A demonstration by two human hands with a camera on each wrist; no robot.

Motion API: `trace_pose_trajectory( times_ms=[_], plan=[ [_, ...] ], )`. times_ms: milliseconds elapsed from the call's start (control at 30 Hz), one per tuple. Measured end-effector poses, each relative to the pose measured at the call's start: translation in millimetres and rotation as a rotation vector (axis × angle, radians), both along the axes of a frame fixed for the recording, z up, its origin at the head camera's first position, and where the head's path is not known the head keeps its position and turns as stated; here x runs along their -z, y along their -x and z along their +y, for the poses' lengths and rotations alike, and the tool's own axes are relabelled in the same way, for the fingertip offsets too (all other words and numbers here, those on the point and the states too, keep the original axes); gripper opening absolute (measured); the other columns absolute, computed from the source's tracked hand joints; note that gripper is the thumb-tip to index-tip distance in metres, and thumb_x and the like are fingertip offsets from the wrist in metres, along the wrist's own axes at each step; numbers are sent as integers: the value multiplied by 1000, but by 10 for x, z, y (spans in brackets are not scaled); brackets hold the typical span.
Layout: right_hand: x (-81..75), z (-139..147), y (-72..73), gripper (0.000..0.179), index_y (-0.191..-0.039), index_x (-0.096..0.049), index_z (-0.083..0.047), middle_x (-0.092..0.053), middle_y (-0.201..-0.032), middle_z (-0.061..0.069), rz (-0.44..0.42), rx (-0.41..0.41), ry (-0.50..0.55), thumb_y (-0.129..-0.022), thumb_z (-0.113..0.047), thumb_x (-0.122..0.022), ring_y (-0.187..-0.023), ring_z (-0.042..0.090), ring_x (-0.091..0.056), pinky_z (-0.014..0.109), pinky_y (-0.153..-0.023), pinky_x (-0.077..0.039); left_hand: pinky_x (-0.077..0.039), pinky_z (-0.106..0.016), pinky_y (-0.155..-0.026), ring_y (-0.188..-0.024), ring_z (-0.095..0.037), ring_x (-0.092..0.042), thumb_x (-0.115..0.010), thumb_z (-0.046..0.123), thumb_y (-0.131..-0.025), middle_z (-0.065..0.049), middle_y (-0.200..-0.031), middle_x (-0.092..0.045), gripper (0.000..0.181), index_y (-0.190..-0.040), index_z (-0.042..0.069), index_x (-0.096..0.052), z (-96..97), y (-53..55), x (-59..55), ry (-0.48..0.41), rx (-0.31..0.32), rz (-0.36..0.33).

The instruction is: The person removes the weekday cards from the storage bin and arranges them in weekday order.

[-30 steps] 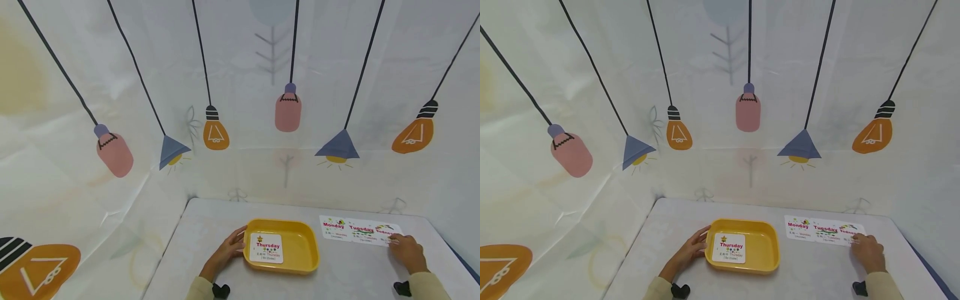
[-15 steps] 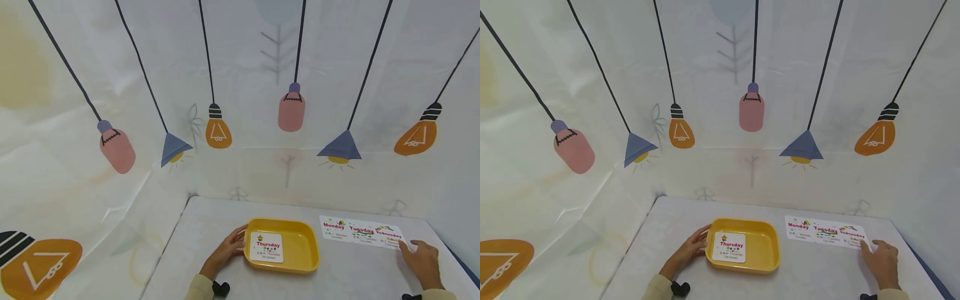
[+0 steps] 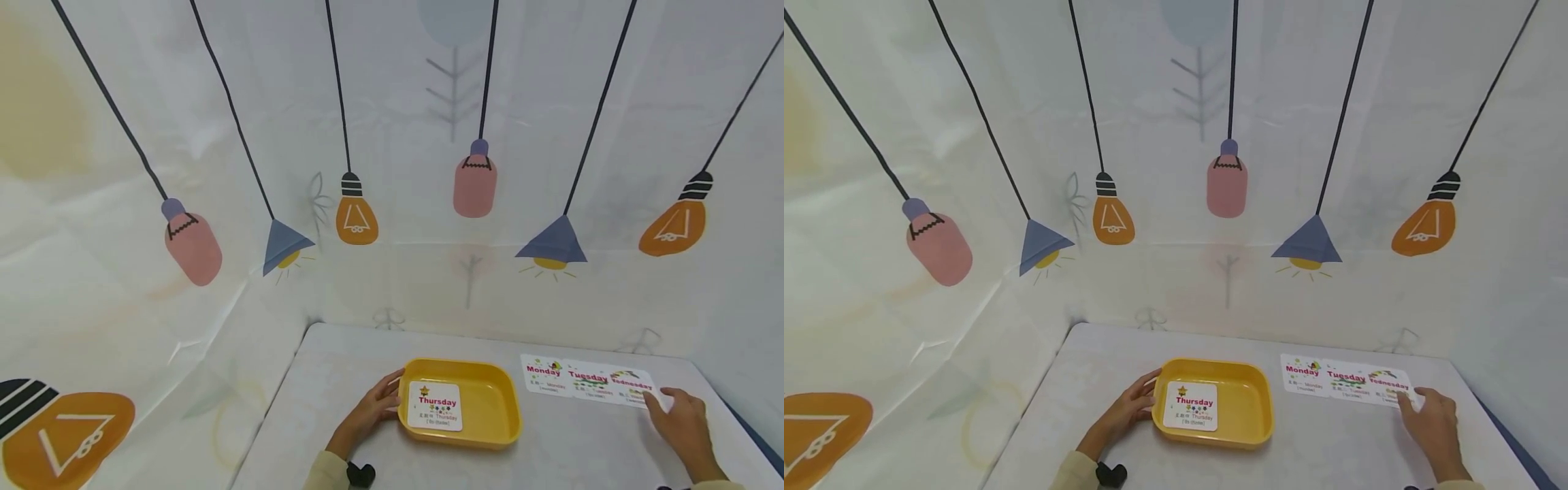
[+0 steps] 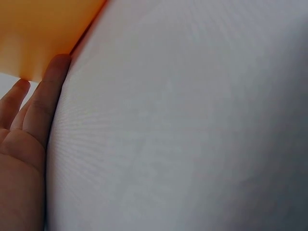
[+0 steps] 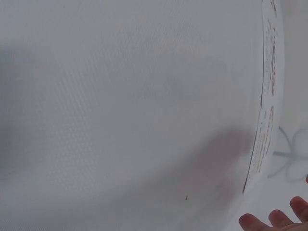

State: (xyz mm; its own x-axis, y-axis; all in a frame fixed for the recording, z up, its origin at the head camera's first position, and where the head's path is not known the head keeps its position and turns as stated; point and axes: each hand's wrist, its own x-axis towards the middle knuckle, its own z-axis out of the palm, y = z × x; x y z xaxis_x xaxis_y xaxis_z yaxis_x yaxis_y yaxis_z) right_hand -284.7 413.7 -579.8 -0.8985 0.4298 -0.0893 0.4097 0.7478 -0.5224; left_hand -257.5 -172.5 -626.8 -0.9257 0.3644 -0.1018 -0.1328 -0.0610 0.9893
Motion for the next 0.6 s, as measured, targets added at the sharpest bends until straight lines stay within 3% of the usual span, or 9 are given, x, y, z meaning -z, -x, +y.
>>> trace_pose_trajectory(
  times_ms=[300, 600],
  plan=[
    [-35, -253, 32, 61, -131, -34, 22, -34, -127, 43, 49, -138, -34, -97, -24, -56, -117, 56, -35, 70, -98, -38, -57, -40, -93, -138, -34, -49, -58, 20, -99, -22, -163, -27, 63, -157, 19, -32, 2, -21, 9, 3, 6, -1],
    [-122, -598, 53, 53, -123, -50, 19, -52, -117, 41, 300, -408, -121, -96, -25, -63, -105, 50, -49, 63, -82, -45, -58, -40, -92, -138, -34, -49, -58, 20, -99, -21, -162, -28, 63, -157, 19, -33, 13, -12, -23, 12, -2, 4]
  ],
)
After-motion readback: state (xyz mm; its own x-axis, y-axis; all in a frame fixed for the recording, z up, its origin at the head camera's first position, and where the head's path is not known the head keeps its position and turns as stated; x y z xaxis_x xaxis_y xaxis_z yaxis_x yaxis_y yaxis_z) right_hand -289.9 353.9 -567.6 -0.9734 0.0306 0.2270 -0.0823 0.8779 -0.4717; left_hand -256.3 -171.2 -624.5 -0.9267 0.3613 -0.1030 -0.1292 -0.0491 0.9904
